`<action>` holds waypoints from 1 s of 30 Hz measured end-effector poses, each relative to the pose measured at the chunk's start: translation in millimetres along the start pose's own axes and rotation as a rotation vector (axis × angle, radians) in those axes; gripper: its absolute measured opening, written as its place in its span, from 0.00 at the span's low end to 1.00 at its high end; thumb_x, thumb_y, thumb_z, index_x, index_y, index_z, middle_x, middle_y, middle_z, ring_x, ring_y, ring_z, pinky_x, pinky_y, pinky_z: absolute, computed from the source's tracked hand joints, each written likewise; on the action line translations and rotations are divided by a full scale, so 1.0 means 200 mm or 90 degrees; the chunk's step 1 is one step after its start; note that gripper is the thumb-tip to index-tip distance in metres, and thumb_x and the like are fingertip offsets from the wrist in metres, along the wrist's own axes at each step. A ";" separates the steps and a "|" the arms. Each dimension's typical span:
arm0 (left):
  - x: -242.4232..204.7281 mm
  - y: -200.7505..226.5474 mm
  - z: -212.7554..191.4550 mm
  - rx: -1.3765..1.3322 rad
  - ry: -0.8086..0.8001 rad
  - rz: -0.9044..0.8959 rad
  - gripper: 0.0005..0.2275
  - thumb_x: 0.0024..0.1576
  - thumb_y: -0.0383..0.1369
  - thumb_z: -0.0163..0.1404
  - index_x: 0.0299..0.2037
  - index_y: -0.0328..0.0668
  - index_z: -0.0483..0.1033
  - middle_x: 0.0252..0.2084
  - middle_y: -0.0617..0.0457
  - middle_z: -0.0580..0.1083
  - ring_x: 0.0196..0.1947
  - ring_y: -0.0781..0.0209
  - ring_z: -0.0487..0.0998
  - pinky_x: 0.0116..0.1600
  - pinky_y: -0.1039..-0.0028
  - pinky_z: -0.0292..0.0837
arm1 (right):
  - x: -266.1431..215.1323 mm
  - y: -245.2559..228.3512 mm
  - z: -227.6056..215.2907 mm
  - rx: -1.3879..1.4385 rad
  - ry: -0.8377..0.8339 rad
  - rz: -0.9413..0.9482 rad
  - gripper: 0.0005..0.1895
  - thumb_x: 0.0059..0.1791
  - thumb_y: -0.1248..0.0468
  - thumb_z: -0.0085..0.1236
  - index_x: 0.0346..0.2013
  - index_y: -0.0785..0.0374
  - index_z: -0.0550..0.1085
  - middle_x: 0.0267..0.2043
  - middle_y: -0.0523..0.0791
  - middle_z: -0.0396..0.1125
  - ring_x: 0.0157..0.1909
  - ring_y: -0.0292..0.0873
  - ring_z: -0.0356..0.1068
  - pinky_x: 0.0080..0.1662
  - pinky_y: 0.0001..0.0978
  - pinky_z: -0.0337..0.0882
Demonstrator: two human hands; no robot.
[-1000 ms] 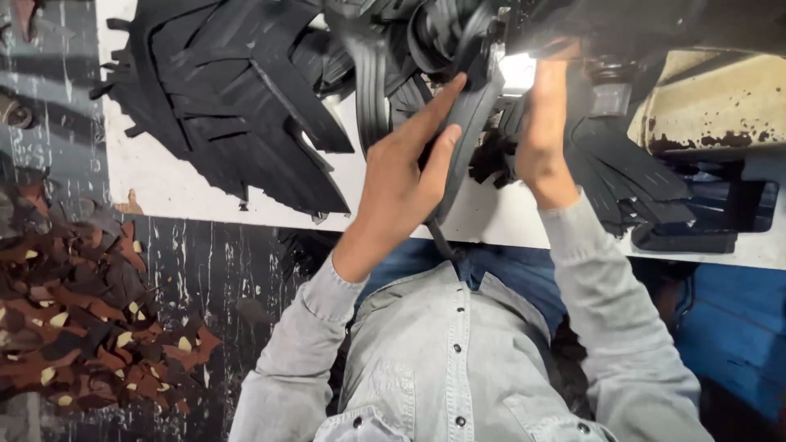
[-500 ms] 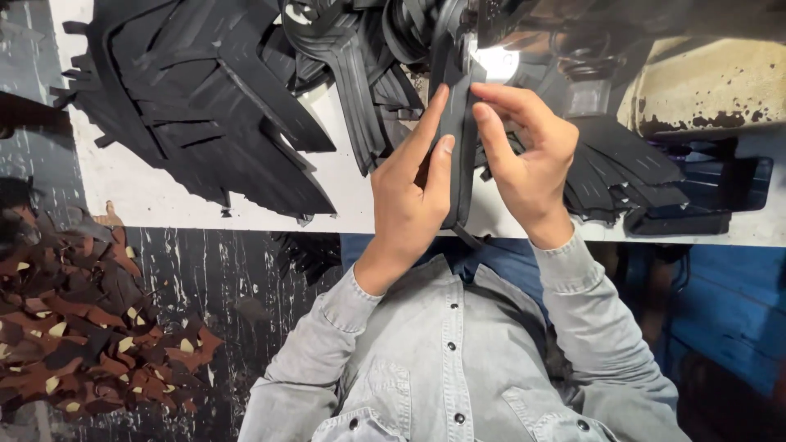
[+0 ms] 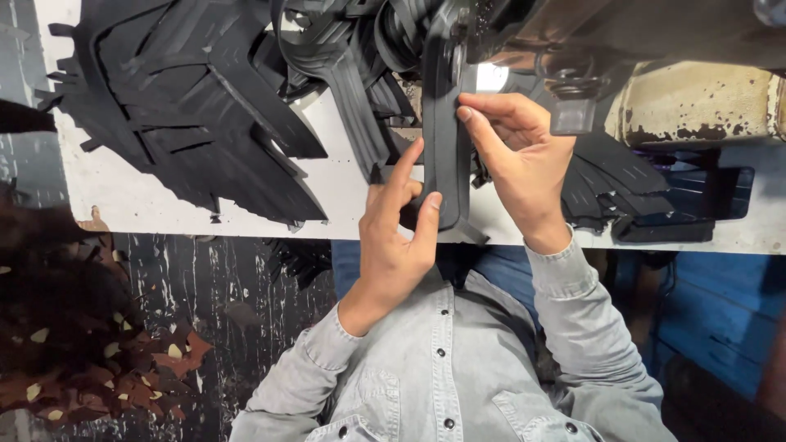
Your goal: Stitching together pieces of black material using a sewing machine to form shoe components.
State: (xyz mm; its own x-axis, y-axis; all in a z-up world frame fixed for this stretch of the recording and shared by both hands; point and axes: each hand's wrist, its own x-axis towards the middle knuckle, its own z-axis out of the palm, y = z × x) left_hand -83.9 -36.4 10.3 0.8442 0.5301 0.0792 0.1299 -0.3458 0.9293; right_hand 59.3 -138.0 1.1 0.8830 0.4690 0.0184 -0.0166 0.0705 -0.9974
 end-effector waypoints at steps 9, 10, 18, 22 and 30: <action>0.16 -0.05 -0.03 0.032 0.007 0.018 0.24 0.60 0.27 0.57 0.68 0.49 0.70 0.38 0.56 0.75 0.41 0.62 0.72 0.53 0.72 0.72 | -0.01 0.00 0.01 0.011 0.006 0.004 0.09 0.56 0.75 0.59 0.51 0.73 0.77 0.49 0.45 0.74 0.49 0.33 0.74 0.51 0.21 0.73; 0.19 -0.05 -0.03 0.019 0.003 0.015 0.23 0.60 0.27 0.57 0.67 0.49 0.71 0.40 0.56 0.76 0.42 0.62 0.72 0.53 0.72 0.72 | -0.01 0.00 0.01 0.014 0.008 0.001 0.09 0.56 0.75 0.59 0.51 0.73 0.77 0.49 0.46 0.74 0.49 0.33 0.74 0.52 0.21 0.73; 0.39 -0.04 -0.07 -0.006 -0.019 0.051 0.21 0.62 0.28 0.56 0.67 0.47 0.72 0.37 0.56 0.76 0.39 0.63 0.73 0.52 0.73 0.72 | 0.00 -0.01 0.02 -0.002 0.016 -0.003 0.09 0.56 0.75 0.59 0.51 0.73 0.77 0.49 0.46 0.74 0.50 0.35 0.75 0.54 0.23 0.75; 0.47 -0.08 -0.07 -0.015 -0.041 0.117 0.21 0.64 0.27 0.55 0.68 0.47 0.70 0.40 0.56 0.78 0.41 0.67 0.78 0.53 0.75 0.74 | -0.02 0.00 0.01 -0.035 0.019 -0.011 0.09 0.56 0.74 0.60 0.51 0.75 0.77 0.48 0.46 0.74 0.48 0.35 0.74 0.52 0.23 0.74; 0.62 -0.05 -0.06 -0.041 -0.074 0.076 0.21 0.64 0.24 0.55 0.67 0.45 0.71 0.32 0.59 0.75 0.30 0.74 0.67 0.35 0.80 0.61 | -0.03 -0.08 -0.02 -0.213 -0.034 -0.111 0.07 0.56 0.75 0.60 0.49 0.70 0.77 0.41 0.45 0.73 0.42 0.35 0.75 0.45 0.24 0.74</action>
State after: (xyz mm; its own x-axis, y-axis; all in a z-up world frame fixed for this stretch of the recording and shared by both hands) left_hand 13.7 41.7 14.2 0.9066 0.3936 0.1518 -0.0053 -0.3492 0.9370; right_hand 55.3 -145.7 17.2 0.8334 0.5210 0.1843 0.2930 -0.1337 -0.9467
